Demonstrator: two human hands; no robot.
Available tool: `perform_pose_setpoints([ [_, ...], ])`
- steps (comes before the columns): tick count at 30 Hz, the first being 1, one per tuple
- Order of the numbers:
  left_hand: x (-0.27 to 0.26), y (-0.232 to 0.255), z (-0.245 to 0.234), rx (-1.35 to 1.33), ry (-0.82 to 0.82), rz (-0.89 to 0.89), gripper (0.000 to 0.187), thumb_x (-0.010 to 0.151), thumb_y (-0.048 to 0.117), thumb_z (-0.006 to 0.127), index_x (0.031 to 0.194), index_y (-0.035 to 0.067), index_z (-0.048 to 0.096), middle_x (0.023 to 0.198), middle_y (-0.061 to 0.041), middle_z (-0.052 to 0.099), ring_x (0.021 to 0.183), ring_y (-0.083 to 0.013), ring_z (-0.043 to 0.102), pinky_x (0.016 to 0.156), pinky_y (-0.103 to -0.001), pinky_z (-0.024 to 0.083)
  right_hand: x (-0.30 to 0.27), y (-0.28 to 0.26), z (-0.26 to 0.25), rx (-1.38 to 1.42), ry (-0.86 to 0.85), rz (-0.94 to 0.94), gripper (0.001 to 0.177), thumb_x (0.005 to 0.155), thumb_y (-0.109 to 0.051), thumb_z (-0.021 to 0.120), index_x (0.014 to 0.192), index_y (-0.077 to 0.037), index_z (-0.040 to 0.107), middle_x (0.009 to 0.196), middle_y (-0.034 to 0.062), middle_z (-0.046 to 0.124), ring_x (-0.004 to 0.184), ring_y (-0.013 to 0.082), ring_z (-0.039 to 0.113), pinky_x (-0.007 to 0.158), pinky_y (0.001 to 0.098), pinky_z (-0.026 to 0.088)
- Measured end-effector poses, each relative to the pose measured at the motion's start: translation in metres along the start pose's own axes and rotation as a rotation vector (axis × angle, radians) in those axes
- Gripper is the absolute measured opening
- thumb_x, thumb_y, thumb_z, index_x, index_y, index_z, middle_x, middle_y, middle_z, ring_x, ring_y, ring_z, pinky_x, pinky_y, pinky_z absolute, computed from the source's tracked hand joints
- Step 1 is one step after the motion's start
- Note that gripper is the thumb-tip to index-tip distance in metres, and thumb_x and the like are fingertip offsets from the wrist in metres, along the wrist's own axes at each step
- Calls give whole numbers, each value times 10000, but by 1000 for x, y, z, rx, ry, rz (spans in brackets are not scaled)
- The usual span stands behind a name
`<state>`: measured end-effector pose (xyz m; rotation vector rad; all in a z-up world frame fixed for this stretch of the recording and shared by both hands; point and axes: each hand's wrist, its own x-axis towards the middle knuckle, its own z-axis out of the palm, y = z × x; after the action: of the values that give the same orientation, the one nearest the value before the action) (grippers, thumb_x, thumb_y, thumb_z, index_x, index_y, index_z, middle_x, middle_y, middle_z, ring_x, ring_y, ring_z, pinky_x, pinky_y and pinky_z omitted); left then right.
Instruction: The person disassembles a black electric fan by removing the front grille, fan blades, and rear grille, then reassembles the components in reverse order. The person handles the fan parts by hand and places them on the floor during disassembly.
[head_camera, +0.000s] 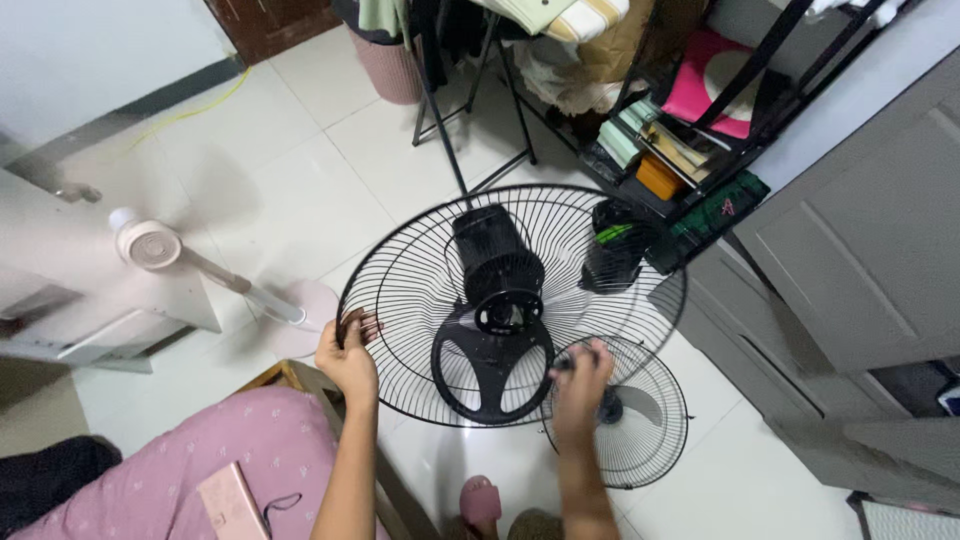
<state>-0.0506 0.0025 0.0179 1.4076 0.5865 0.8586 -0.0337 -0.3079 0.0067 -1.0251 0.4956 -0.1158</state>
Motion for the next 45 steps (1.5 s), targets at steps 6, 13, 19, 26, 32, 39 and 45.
perform_pose_setpoints([
  [6,-29,27,-11,-99,-63,-264,175,1000,-51,525,1123,-71,647,933,-168,731,715,-212,722,637,-310,606,-3,-57,-2,131,-312,109,396,1016,-259,417,1253,33,541,1008,202,663,845,272,651,766,422,576],
  [13,-122,25,-11,-130,-60,-524,191,1010,31,559,1171,-39,634,991,-158,718,777,-214,720,703,-328,614,3,-70,-76,217,-268,274,431,964,-271,396,1175,44,601,1001,216,724,877,344,680,791,454,569],
  [19,-251,-50,33,65,-152,-408,284,964,0,631,1241,-38,680,978,-67,724,819,-125,664,727,-257,564,53,-44,-241,103,-1,277,343,1016,-278,508,1146,30,585,942,173,666,890,334,653,848,483,562],
  [26,-369,-171,70,93,-4,-614,276,978,-22,612,1239,-21,704,901,-83,691,708,-128,602,628,-252,511,82,17,-387,151,3,649,329,978,-343,581,1054,-22,568,1002,162,632,957,344,653,930,516,557],
  [32,-404,-258,70,133,89,-784,280,987,12,587,1241,25,704,900,-110,711,678,-154,628,596,-280,551,100,61,-432,382,-114,696,220,1020,-274,642,1060,-73,564,1015,132,605,996,353,620,993,573,504],
  [39,-392,-362,55,182,86,-488,316,972,-15,570,1268,-33,678,968,-104,730,788,-145,679,713,-280,598,138,119,-472,337,498,618,323,1052,-321,489,1115,-20,588,1105,194,644,1100,433,593,1078,583,428],
  [45,-332,-430,40,270,87,-255,287,992,-47,626,1274,-71,676,1037,-119,722,867,-145,684,778,-285,598,189,199,-506,448,117,714,268,1080,-292,524,1093,-31,585,1130,175,581,1109,404,586,1120,601,409],
])
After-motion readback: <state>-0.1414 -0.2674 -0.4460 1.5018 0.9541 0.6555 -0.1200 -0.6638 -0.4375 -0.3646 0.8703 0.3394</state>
